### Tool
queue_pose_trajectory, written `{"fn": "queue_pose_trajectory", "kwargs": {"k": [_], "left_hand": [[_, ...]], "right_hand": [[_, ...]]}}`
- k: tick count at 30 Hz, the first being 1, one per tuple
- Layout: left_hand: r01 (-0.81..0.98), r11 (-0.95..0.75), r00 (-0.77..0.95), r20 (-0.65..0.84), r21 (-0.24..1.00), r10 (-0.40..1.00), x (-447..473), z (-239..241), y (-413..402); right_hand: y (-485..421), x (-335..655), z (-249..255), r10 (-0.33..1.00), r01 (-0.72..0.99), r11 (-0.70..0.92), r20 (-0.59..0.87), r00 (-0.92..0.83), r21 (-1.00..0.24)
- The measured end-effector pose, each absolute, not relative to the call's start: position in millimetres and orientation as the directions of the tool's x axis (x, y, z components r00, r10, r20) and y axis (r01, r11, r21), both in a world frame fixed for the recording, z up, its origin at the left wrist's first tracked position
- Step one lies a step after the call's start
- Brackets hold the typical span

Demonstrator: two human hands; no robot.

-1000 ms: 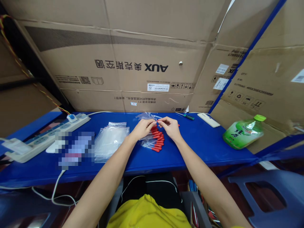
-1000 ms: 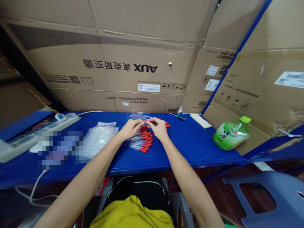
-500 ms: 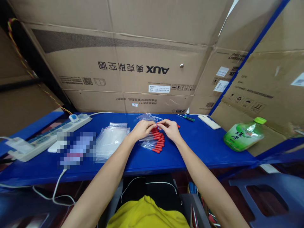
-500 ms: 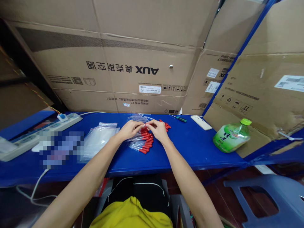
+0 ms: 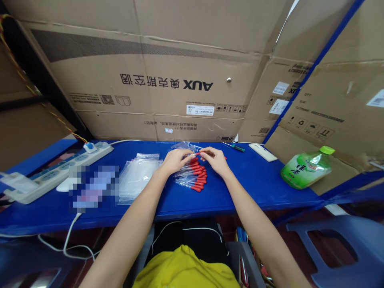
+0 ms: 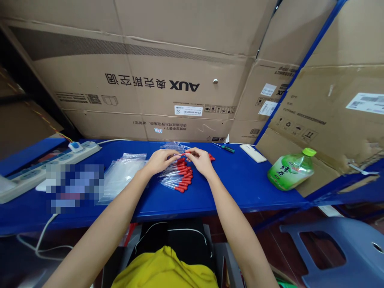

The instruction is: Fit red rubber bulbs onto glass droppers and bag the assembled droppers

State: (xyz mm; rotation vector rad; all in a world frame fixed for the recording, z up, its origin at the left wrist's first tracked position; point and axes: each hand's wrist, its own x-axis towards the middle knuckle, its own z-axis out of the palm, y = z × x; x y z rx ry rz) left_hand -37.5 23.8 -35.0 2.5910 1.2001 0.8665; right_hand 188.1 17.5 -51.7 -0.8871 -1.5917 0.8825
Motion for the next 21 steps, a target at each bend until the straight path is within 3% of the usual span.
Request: {"fn": "queue_pose_trajectory", "kwargs": {"k": [5,21], "left_hand": [[0.627,-0.673,0.52,0.433,0.392,0.737,-41.2,-33.3,24.2],[0.516,-0.727,0.57,0.452,0.453,0.686,-36.6,-37.3,27.1]], "right_hand": [[16.1,189.4,-45.6,0.909,0.013,0.398,0.392,-0.138,-0.917],[15.9,188.9,-48.6,0.919,-0.005,0.369,0.366,-0.144,-0.929]]}}
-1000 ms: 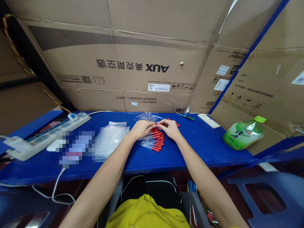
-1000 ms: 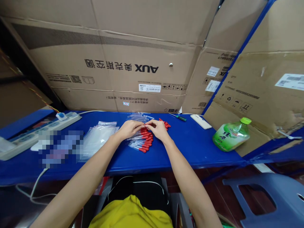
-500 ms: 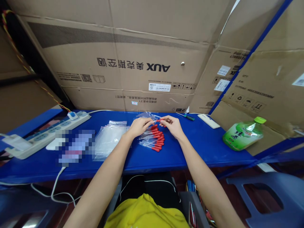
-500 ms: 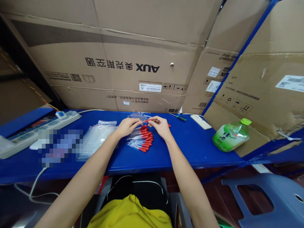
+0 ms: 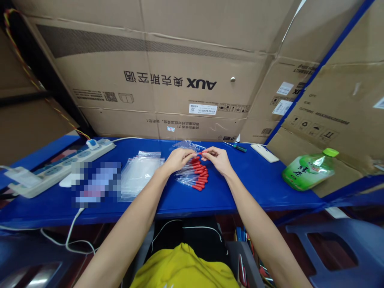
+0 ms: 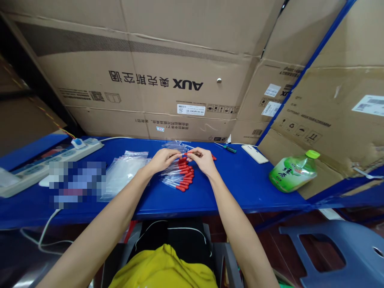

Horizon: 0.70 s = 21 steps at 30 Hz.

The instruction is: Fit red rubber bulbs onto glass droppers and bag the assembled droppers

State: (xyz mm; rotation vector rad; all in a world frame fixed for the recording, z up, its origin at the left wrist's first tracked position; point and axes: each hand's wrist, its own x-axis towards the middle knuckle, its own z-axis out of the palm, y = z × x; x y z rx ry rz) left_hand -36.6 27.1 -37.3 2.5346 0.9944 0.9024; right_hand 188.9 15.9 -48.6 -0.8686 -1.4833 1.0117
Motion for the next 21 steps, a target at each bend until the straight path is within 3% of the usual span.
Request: {"fn": "queue_pose_trajectory", "kwargs": {"k": [21], "left_hand": [[0.472,-0.731,0.562,0.471,0.493,0.68,-31.2,-37.9,26.3]], "right_hand": [[11.8,183.9,-50.3,0.931,-0.045,0.337,0.34,-0.134,-0.94]]}}
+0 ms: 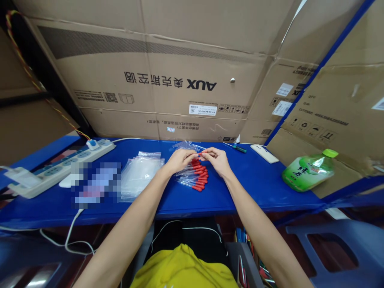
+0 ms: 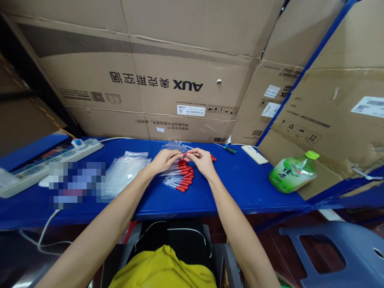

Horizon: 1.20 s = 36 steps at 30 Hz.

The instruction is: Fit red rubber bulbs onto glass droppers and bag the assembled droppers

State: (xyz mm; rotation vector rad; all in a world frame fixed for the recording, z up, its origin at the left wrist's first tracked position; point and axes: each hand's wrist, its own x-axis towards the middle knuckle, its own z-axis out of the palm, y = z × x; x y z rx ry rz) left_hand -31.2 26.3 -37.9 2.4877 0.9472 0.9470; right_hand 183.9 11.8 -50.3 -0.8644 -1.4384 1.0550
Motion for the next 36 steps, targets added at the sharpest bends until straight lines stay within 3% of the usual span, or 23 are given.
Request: {"fn": "queue_pose_trajectory", "kwargs": {"k": [15,24,36], "left_hand": [[0.435,-0.742,0.606,0.443,0.51,0.661,-32.2,-37.5,27.3],[0.498,-0.74,0.567,0.477,0.452,0.672,-31.8,-34.2,24.1],[0.379,-0.82,0.638,0.521,0.429,0.567,-32.5,-33.4,29.2]], "right_hand": [[11.8,181.5,-52.4,0.929,-0.068,0.321,0.328,-0.173,-0.945],[15.1,185.7,-48.5,0.915,-0.025,0.376,0.376,-0.145,-0.926],[14.3,187.2,-48.8,0.935,-0.062,0.329,0.335,-0.115,-0.942]]}}
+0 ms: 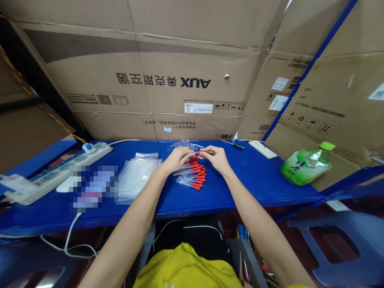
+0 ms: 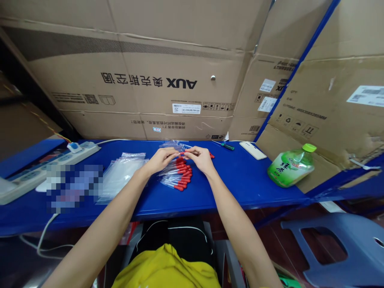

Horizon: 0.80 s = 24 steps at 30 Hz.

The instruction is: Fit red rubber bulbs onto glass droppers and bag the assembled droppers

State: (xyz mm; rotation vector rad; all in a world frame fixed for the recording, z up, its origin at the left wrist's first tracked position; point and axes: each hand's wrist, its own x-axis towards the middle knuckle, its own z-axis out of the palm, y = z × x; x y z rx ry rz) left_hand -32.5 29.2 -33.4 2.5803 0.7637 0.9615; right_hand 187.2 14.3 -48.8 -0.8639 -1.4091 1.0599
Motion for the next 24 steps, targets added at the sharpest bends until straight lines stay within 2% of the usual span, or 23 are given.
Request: {"fn": "queue_pose_trajectory", "kwargs": {"k": [11,24], "left_hand": [[0.368,-0.811,0.64,0.509,0.455,0.576,-31.3,-32.5,27.2],[0.39,-0.805,0.631,0.507,0.447,0.587,-29.5,-34.3,27.1]], "right_hand": [[13.7,186.3,-50.3,0.934,-0.093,0.326,0.336,-0.12,-0.941],[13.8,186.9,-50.1,0.925,-0.038,0.356,0.357,-0.127,-0.934]]}}
